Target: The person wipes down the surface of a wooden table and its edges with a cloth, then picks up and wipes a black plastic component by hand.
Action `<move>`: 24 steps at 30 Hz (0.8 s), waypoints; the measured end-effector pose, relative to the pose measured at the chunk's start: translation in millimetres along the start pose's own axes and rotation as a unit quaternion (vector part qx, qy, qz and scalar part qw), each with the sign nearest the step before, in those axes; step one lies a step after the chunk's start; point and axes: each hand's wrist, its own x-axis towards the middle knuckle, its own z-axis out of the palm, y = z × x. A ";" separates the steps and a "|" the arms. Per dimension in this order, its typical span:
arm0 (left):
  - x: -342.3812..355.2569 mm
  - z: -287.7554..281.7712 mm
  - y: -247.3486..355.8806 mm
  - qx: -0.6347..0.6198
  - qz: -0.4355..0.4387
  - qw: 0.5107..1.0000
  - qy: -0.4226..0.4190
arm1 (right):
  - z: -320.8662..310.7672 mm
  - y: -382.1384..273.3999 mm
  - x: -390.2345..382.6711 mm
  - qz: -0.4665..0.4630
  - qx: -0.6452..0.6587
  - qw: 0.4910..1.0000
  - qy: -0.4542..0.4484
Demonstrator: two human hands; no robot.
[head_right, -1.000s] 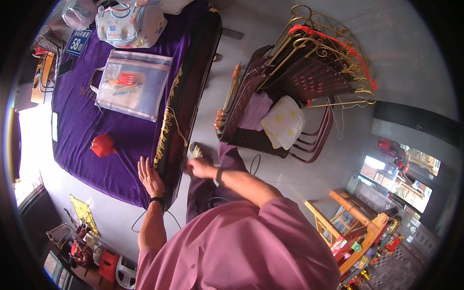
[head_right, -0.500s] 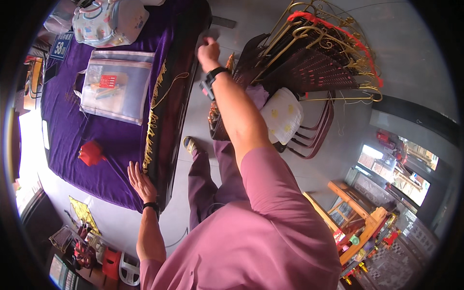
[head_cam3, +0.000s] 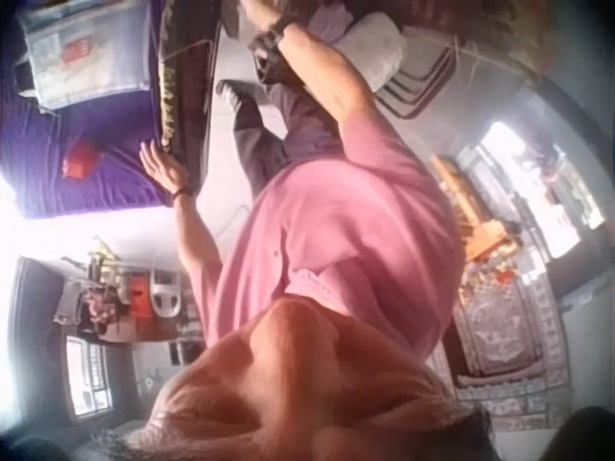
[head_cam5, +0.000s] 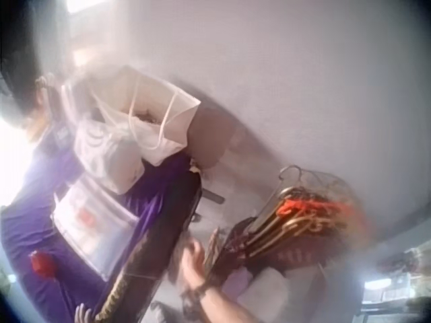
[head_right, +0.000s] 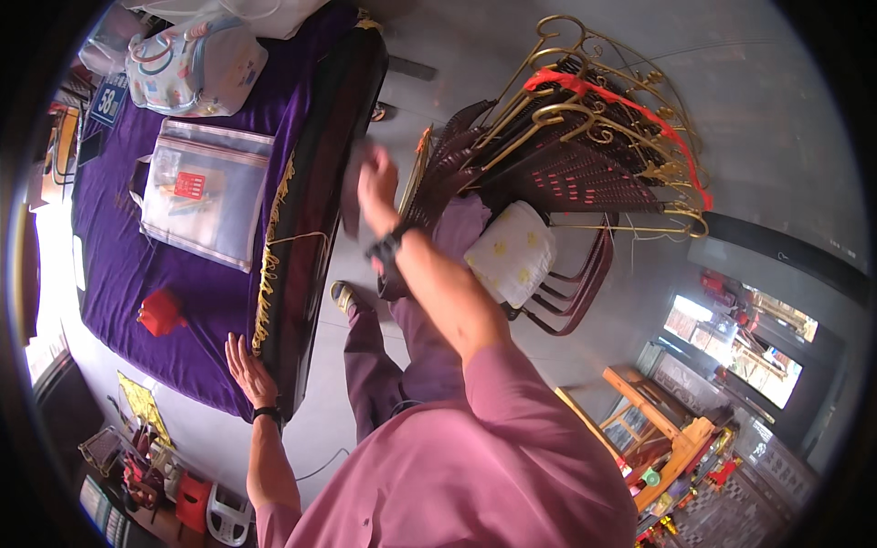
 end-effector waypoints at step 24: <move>0.5 2.0 -0.5 0.004 0.006 1.000 0.018 | -1.7 113.4 -224.4 0.275 -0.149 0.802 -0.509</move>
